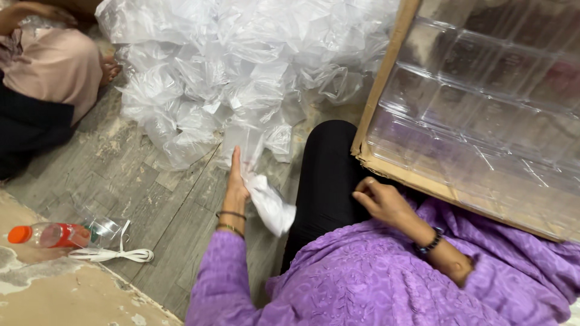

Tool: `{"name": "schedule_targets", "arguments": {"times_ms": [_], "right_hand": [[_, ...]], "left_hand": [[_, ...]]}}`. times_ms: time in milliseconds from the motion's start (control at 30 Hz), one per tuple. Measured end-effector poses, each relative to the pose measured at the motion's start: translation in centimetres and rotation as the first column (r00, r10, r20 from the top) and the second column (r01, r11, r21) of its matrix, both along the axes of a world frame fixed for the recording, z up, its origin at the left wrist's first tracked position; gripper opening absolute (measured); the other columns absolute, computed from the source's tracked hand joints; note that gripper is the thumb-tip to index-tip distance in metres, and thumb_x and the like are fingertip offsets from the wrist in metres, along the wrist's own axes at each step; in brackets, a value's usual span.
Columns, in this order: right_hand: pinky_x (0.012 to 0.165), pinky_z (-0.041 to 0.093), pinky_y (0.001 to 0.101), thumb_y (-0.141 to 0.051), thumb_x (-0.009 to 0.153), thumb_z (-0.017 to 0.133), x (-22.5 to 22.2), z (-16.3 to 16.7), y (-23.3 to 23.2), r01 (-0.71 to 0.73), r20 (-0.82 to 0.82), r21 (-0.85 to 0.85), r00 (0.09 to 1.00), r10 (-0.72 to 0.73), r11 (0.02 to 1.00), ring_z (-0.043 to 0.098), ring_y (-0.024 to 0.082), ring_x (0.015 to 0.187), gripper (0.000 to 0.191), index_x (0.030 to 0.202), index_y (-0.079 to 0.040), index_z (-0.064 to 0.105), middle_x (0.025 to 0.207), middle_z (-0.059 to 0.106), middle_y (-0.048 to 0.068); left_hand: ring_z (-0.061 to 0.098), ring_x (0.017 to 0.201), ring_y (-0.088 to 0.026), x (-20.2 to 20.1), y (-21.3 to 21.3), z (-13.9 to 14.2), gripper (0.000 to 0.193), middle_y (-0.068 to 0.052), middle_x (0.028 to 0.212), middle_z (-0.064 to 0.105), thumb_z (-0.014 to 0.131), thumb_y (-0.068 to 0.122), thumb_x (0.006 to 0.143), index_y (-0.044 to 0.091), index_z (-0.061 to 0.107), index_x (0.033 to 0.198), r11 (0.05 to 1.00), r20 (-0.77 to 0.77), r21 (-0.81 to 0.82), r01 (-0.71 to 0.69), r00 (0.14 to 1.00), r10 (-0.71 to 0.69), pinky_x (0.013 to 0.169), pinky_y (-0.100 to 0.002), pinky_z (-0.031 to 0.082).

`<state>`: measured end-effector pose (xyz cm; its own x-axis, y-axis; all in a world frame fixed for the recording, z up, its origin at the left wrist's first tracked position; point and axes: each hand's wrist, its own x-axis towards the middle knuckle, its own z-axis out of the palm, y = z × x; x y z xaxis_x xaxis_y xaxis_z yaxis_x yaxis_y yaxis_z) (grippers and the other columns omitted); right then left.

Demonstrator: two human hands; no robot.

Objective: The person sits on the floor and wraps clear plastic boxes in thin plastic bags one at a time, then places each wrapped box into a large cardboard box in front of them. They occasionally reach into a pile of plastic bags to grab a new bag and adjust boxes already packed in the carton.

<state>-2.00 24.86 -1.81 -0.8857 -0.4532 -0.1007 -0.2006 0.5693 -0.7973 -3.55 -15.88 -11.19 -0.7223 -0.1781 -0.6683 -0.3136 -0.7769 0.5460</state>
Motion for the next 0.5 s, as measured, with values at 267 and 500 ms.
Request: {"name": "schedule_targets", "arguments": {"times_ms": [267,500], "right_hand": [[0.057,0.053,0.0333,-0.023,0.09,0.071,0.7,3.6,1.6,0.038,-0.004,0.087,0.999,-0.038,0.995,0.066,0.017,0.06,0.02,0.1,-0.006,0.07,0.071,0.07,0.008],[0.088,0.054,0.0257,-0.019,0.093,0.072,-0.1,9.2,-2.2,0.015,0.173,-0.55,0.98,0.096,0.835,0.062,0.008,0.102,0.036,0.124,-0.004,0.059,0.111,0.065,0.002]], "left_hand": [[0.07,0.087,-0.022,-2.6,-1.8,1.3,0.052,-0.01,0.095,0.075,0.07,0.051,0.091,0.002,0.074,0.11,0.027,0.473,-0.877,0.479,0.872,-0.125,0.077,-0.037,0.056],[0.071,0.093,-0.012,2.5,14.0,16.1,0.042,-0.005,0.096,0.08,0.048,0.034,0.109,0.001,0.074,0.116,0.499,-0.306,-0.865,-0.054,0.845,-0.439,0.086,-0.029,0.056]]}}
